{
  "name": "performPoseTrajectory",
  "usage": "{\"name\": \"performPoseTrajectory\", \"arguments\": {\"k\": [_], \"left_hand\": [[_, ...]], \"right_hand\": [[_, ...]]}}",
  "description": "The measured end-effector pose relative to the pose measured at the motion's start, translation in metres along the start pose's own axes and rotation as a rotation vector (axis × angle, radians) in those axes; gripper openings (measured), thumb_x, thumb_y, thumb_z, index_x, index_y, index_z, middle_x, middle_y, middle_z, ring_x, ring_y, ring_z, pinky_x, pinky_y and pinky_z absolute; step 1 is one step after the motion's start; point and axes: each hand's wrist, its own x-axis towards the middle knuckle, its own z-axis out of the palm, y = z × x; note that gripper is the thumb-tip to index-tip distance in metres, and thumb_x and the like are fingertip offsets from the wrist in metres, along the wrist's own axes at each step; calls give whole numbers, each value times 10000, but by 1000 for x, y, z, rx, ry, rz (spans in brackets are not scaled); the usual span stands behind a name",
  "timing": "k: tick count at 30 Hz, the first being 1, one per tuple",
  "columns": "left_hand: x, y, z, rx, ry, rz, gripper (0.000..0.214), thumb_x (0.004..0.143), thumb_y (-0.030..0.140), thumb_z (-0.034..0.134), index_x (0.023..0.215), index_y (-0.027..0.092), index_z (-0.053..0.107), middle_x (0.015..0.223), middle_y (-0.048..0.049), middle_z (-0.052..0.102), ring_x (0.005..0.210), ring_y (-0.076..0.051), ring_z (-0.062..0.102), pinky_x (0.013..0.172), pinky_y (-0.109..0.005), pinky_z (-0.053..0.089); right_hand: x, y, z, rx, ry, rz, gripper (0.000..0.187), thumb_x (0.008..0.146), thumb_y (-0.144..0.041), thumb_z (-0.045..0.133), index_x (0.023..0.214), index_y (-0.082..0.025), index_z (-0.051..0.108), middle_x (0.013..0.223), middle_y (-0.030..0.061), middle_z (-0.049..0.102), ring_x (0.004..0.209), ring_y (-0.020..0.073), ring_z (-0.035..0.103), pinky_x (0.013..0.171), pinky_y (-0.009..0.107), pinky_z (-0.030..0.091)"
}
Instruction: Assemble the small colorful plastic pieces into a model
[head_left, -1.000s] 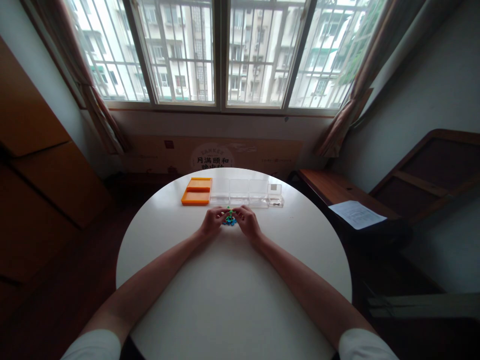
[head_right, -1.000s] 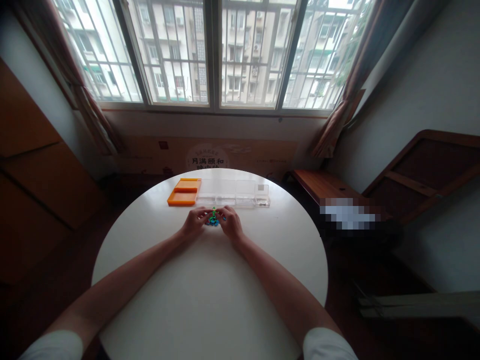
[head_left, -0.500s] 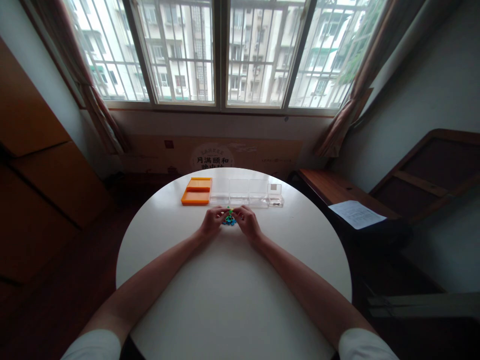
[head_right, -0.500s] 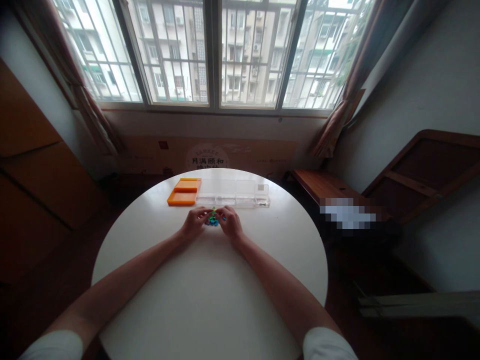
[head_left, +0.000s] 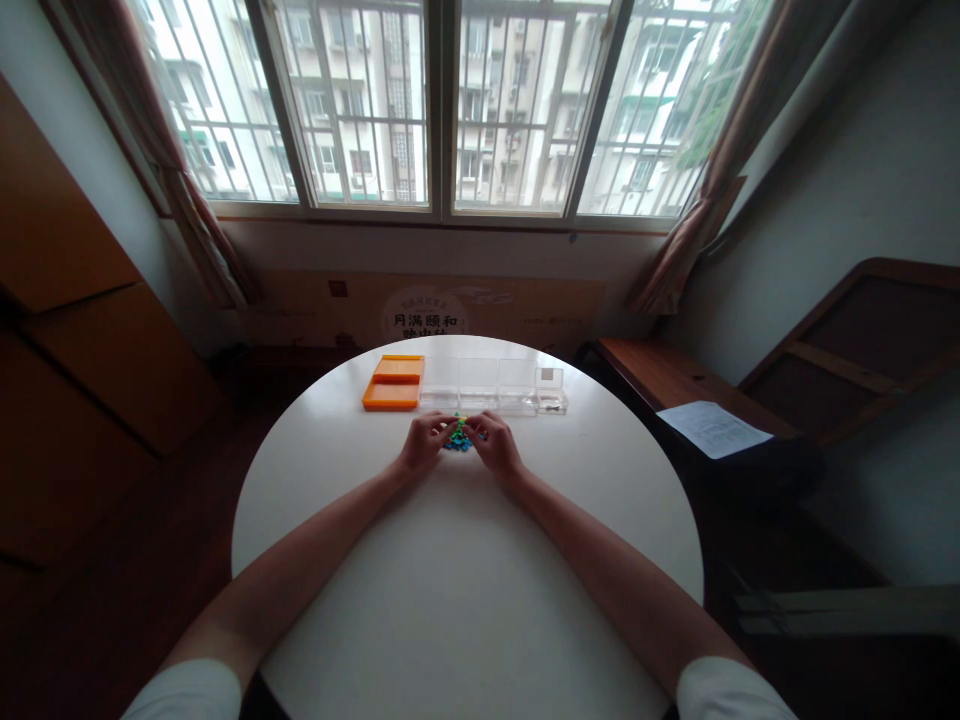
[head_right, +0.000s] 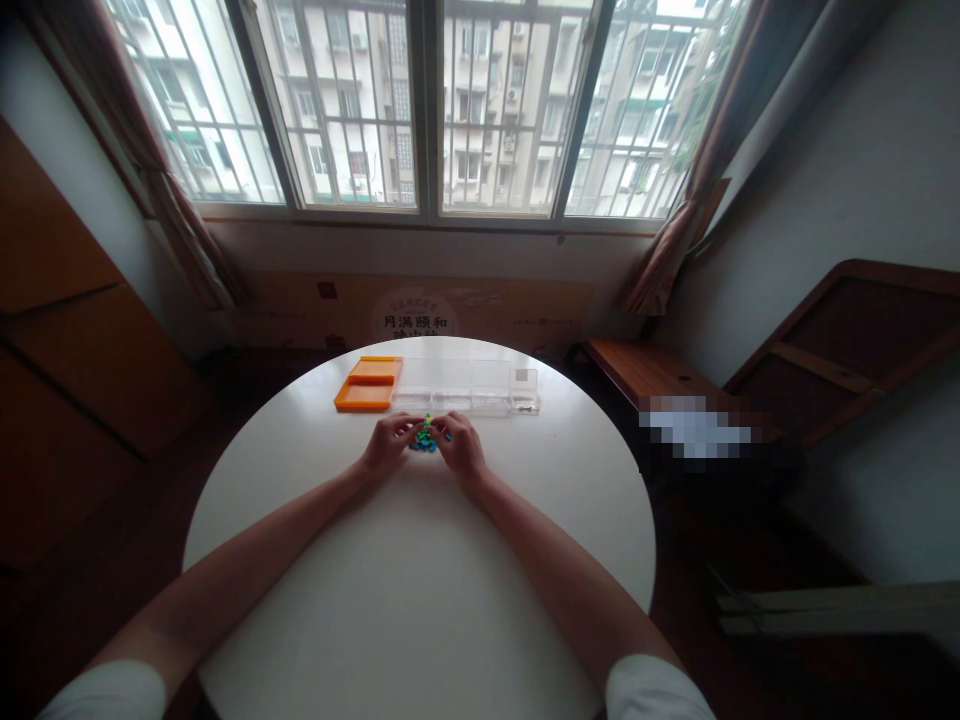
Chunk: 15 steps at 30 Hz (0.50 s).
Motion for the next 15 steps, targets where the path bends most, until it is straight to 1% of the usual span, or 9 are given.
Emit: {"name": "performPoseTrajectory", "arguments": {"k": [15], "left_hand": [[0,-3,0,10,-1,-2,273,761,358,578,882,139,686,766,-59,623,595,-111,578,494,-188,438]], "right_hand": [[0,0,0,-10,3,-3,183,812,-325,526,834,-181,636,757,35,576,685,139,539,660,253,425]]}}
